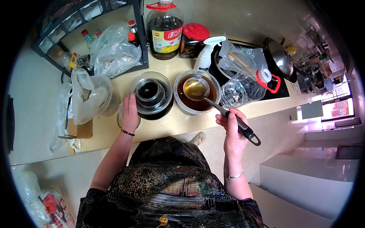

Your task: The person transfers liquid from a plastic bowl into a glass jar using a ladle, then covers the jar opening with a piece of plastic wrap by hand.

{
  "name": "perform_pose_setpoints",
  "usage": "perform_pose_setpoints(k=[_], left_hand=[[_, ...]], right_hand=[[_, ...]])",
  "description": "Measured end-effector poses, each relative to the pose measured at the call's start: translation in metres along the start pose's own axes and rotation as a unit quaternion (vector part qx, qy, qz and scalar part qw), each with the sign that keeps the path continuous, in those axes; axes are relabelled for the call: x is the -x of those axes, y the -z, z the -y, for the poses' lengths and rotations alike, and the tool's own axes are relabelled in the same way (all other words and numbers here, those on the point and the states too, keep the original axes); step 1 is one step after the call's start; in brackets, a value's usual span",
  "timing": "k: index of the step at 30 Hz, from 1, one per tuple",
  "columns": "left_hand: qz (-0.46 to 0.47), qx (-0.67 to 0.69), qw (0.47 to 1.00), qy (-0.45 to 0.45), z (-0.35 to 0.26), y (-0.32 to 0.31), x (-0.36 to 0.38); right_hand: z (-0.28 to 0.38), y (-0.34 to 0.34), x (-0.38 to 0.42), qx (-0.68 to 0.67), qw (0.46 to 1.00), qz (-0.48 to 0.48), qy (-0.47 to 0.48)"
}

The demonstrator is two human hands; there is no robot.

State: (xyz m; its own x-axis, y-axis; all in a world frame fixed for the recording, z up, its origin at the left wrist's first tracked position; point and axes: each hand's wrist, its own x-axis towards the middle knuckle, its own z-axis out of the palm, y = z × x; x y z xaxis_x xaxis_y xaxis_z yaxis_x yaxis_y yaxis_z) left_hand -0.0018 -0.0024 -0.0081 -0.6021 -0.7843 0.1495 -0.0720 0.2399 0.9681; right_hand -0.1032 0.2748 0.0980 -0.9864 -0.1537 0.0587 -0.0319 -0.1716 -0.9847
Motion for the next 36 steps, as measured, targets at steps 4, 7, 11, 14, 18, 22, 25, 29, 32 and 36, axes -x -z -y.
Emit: perform_pose_setpoints(k=[4,7,11,14,18,22,25,29,32,36], left_hand=[[0.004,0.001,1.0,-0.006,0.001,0.0,-0.001],[-0.008,-0.004,1.0,0.009,0.003,-0.001,0.0],[-0.003,0.0,1.0,0.019,0.0,0.0,0.001],[-0.004,-0.005,1.0,0.008,0.005,0.0,0.0],[-0.005,-0.015,1.0,0.025,0.001,0.0,0.001],[-0.011,-0.016,0.999,0.027,0.002,0.0,0.002],[-0.008,-0.011,0.999,0.031,0.002,0.0,0.001],[-0.011,-0.017,1.0,0.019,-0.001,0.0,0.001],[-0.011,-0.019,1.0,0.02,0.0,0.0,0.001],[-0.01,-0.024,1.0,0.009,-0.001,-0.001,0.001]], right_hand=[[0.011,0.002,-0.004,-0.019,1.0,-0.001,0.012],[0.024,0.0,-0.007,-0.025,0.999,0.015,0.019],[0.042,-0.011,-0.01,-0.042,0.998,0.045,0.023],[0.052,-0.02,-0.014,-0.058,0.995,0.082,0.006],[0.056,-0.039,-0.015,-0.064,0.993,0.102,-0.007],[0.06,-0.053,-0.015,-0.059,0.986,0.153,-0.01],[0.061,-0.061,-0.013,-0.046,0.984,0.171,-0.009],[0.066,-0.067,-0.009,-0.011,0.98,0.201,0.004],[0.07,-0.071,-0.006,0.013,0.977,0.211,0.017],[0.072,-0.074,-0.004,0.02,0.976,0.217,0.024]])
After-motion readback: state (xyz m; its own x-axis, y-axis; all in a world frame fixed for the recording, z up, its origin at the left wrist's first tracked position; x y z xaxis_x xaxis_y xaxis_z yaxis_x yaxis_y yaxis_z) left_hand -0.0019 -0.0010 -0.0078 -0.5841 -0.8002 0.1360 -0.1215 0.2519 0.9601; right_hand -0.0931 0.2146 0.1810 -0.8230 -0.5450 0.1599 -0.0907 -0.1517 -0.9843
